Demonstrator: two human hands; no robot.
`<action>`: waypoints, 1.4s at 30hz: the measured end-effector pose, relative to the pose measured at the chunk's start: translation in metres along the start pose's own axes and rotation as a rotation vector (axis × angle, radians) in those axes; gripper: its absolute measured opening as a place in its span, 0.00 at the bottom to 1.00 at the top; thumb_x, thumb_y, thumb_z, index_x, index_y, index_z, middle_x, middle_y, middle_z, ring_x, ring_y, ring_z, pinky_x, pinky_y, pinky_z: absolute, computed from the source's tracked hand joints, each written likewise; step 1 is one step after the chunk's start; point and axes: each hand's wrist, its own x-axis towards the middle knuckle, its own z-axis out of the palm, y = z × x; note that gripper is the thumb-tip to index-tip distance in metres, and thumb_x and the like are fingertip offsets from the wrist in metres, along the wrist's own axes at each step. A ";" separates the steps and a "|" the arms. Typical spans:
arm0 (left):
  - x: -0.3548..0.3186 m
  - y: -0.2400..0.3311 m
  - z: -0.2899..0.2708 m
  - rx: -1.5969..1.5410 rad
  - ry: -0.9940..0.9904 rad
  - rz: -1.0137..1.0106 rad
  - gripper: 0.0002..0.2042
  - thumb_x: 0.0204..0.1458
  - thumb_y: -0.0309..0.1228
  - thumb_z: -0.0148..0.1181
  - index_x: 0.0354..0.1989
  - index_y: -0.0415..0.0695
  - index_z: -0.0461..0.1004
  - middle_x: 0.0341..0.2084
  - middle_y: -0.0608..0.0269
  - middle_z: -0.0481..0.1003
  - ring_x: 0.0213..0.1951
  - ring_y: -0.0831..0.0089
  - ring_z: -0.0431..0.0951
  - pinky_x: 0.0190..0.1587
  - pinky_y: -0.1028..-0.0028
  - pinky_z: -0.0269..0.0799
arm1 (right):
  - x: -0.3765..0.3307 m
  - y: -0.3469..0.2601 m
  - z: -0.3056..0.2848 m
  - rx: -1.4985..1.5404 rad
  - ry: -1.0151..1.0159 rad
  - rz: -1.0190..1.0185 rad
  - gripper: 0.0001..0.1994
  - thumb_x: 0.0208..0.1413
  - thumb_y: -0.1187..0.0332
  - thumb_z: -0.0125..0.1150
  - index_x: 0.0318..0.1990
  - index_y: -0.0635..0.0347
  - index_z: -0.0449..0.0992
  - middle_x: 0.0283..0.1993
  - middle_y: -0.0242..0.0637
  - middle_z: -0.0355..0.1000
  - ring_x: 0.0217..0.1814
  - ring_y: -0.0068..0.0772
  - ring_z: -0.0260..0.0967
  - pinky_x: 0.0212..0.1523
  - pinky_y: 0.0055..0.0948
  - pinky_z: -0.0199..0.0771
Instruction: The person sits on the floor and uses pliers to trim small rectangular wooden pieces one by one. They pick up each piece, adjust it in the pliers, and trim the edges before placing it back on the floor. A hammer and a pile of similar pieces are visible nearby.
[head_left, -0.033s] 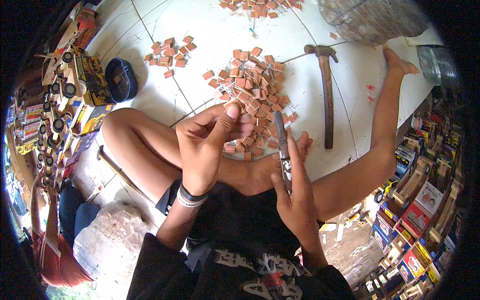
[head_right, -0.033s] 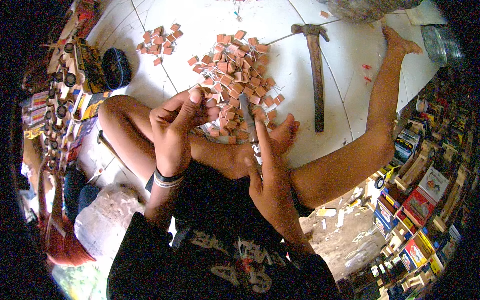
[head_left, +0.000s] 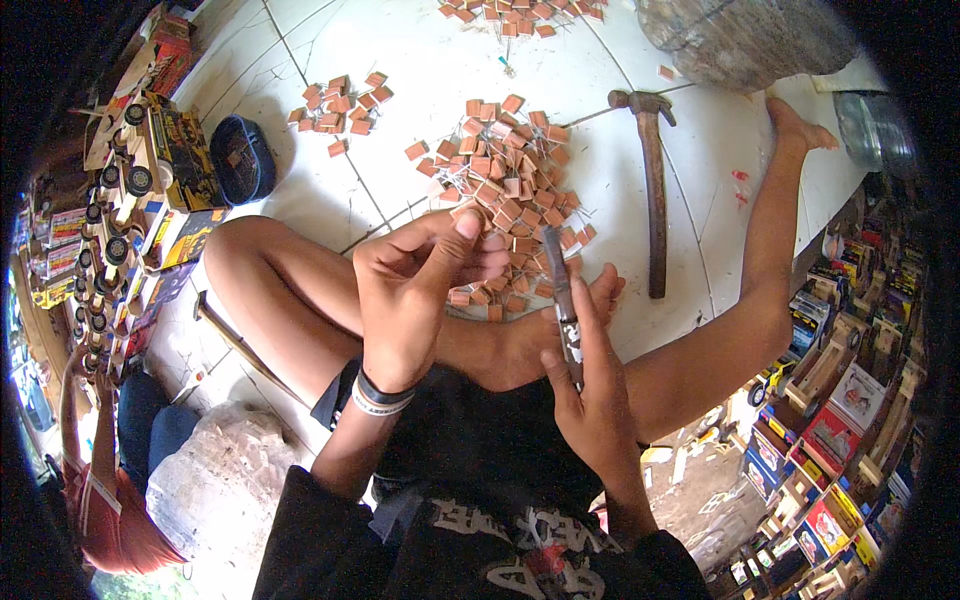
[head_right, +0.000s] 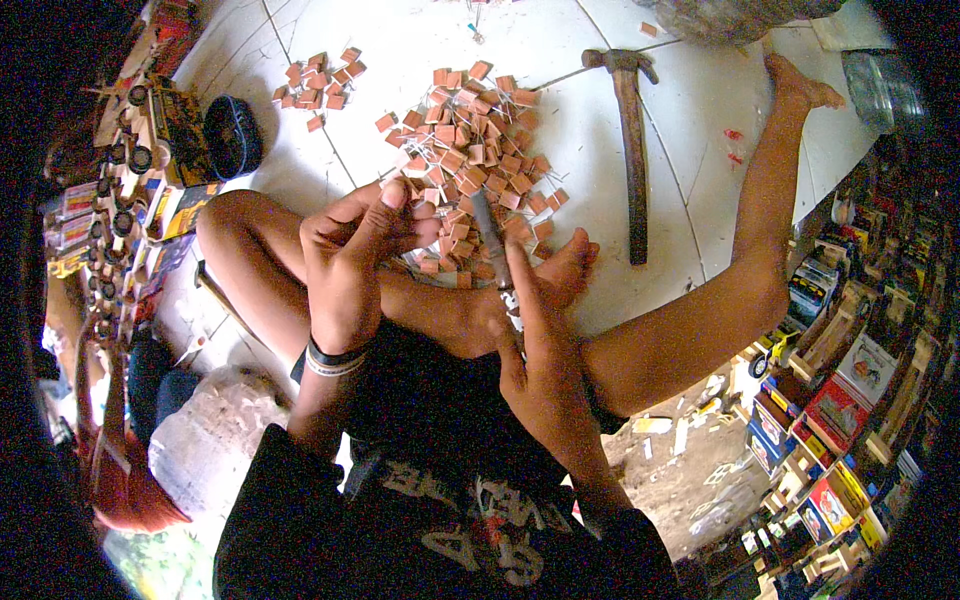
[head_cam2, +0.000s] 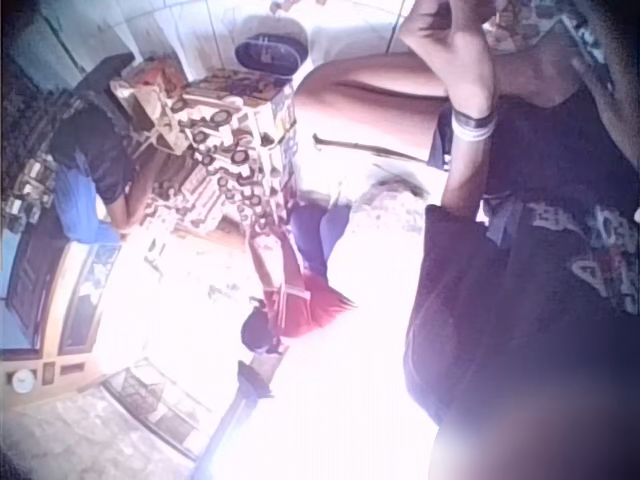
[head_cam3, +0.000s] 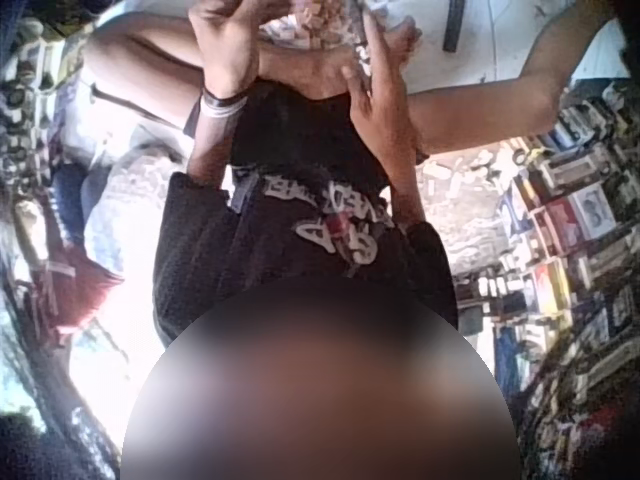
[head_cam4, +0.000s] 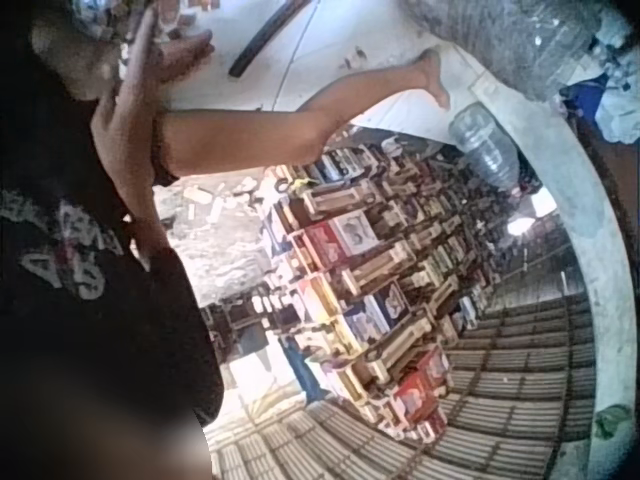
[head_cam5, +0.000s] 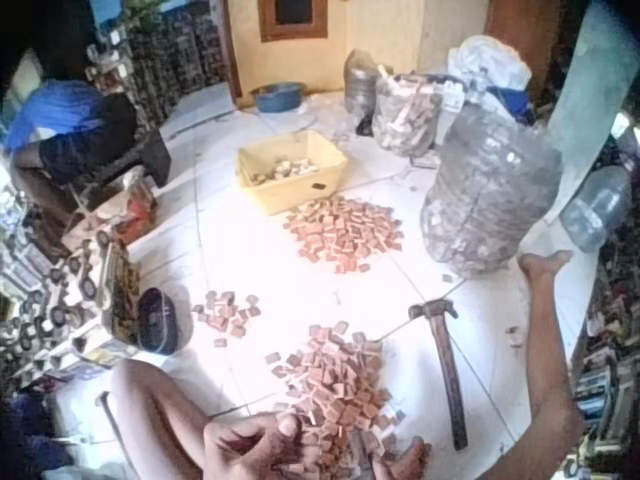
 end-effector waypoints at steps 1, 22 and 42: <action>0.000 0.002 0.000 0.032 -0.011 -0.030 0.13 0.66 0.32 0.63 0.43 0.31 0.82 0.33 0.53 0.84 0.33 0.70 0.86 0.40 0.71 0.85 | -0.001 0.001 -0.001 0.005 -0.012 -0.013 0.33 0.71 0.64 0.54 0.78 0.65 0.50 0.73 0.62 0.60 0.76 0.57 0.61 0.71 0.46 0.62; -0.016 -0.009 0.016 -0.042 0.064 0.080 0.11 0.66 0.30 0.63 0.40 0.32 0.82 0.30 0.60 0.83 0.32 0.72 0.85 0.38 0.73 0.83 | -0.006 -0.011 0.007 0.059 -0.007 -0.061 0.33 0.72 0.60 0.53 0.76 0.69 0.51 0.73 0.63 0.60 0.75 0.57 0.61 0.70 0.45 0.63; -0.012 -0.015 0.007 -0.327 -0.298 -0.386 0.22 0.57 0.33 0.73 0.58 0.40 0.77 0.38 0.71 0.79 0.38 0.79 0.78 0.42 0.77 0.75 | -0.028 -0.003 -0.011 0.988 -0.338 0.321 0.45 0.66 0.61 0.64 0.80 0.57 0.39 0.43 0.39 0.67 0.38 0.28 0.66 0.40 0.31 0.72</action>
